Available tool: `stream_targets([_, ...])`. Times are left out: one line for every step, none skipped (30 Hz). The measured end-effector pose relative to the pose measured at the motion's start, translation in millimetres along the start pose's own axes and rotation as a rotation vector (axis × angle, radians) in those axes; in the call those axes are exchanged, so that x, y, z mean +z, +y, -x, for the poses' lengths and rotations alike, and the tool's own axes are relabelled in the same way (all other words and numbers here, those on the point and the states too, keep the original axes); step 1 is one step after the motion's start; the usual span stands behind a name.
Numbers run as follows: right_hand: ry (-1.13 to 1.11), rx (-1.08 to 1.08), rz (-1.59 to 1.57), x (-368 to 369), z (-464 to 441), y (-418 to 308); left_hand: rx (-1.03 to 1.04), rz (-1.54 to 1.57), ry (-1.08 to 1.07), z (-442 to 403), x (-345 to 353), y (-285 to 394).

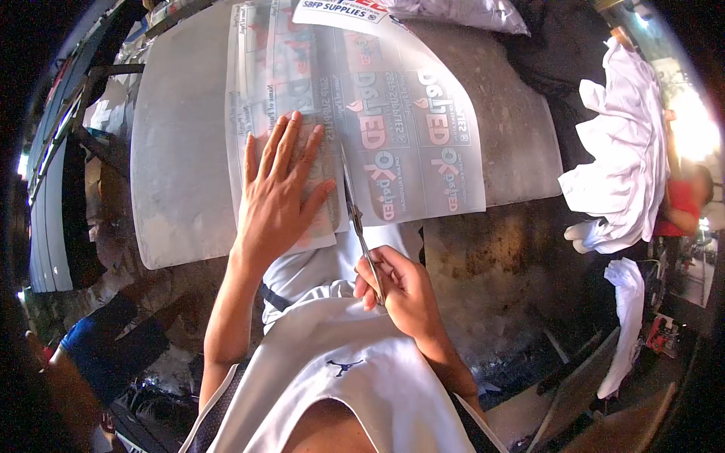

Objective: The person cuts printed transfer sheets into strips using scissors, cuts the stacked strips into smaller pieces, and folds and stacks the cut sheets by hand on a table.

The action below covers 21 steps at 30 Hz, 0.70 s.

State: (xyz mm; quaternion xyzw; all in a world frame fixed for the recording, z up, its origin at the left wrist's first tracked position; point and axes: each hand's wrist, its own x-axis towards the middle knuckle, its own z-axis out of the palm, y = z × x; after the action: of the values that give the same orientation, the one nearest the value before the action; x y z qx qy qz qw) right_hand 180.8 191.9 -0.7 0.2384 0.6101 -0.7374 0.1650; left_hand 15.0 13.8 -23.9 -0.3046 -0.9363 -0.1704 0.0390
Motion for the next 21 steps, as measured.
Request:
stream_targets([-0.004, -0.005, 0.003, 0.3, -1.1, -0.9, 0.0, 0.003, -0.001, -0.3, -0.7, -0.1])
stream_targets([-0.002, -0.003, 0.004, 0.5, -2.3, -1.9, -0.005, 0.0, -0.006, -0.6, -1.3, 0.2])
stream_targets([-0.005, 0.0, -0.006, 0.5, -3.8, -2.9, -0.009, -0.002, -0.011, -0.9, -1.0, 0.4])
stream_targets([-0.008, 0.002, -0.016, 0.7, -5.4, -3.7, -0.008, 0.001, -0.012, -0.6, 0.1, 0.1])
stream_targets([-0.006, 0.003, -0.016, 1.2, -7.2, -4.4, -0.006, 0.01, 0.0, -0.2, 1.3, -0.5])
stream_targets([-0.001, -0.01, -0.016, 1.9, -9.0, -5.2, -0.005, 0.019, 0.011, 0.0, 2.0, -1.0])
stream_targets([0.003, -0.022, -0.016, 2.5, -10.7, -5.9, -0.006, 0.021, 0.01, 0.1, 2.1, -1.1])
stream_targets([0.004, -0.02, -0.015, 2.9, -11.9, -7.6, -0.01, 0.023, 0.003, 0.1, 1.6, -0.9])
stream_targets([0.001, -0.023, -0.001, 3.6, -12.8, -10.3, -0.014, 0.025, -0.003, -0.1, 1.0, -0.8])
stream_targets([-0.001, -0.026, 0.014, 4.3, -14.2, -12.2, -0.015, 0.026, -0.004, -0.6, 0.6, -1.1])
stream_targets([-0.001, -0.024, 0.014, 4.9, -15.4, -12.9, -0.015, 0.023, -0.009, -0.8, 0.1, -1.3])
stream_targets([0.004, -0.03, 0.015, 5.6, -16.5, -13.3, -0.016, 0.021, -0.013, -0.8, -0.1, -1.3])
stream_targets([0.009, -0.037, 0.015, 6.1, -17.6, -13.9, -0.017, 0.024, -0.015, -0.6, 0.0, -1.4])
stream_targets([0.008, -0.033, 0.016, 6.7, -18.3, -15.1, -0.02, 0.027, -0.019, -0.3, -0.3, -1.5])
stream_targets([0.006, -0.039, 0.019, 6.9, -19.2, -16.5, -0.023, 0.031, -0.022, -0.4, -0.4, -1.6])
stream_targets([0.004, -0.047, 0.022, 7.2, -20.1, -17.8, -0.025, 0.032, -0.023, -0.6, -0.8, -1.6])
stream_targets([0.004, -0.044, 0.024, 7.7, -20.8, -19.2, -0.034, 0.026, -0.03, -0.8, -1.4, -1.6])
stream_targets([0.012, -0.037, 0.032, 8.4, -21.5, -20.7, -0.041, 0.02, -0.038, -1.0, -1.6, -1.6])
stream_targets([0.021, -0.031, 0.041, 9.1, -22.4, -22.0, -0.043, 0.022, -0.038, -1.0, -1.3, -1.9])
stream_targets([0.022, -0.029, 0.042, 9.6, -23.0, -23.4, -0.044, 0.026, -0.041, -1.3, -1.1, -2.0])
stream_targets([0.026, -0.024, 0.038, 10.0, -23.5, -24.7, -0.045, 0.03, -0.044, -1.3, -1.0, -1.8])
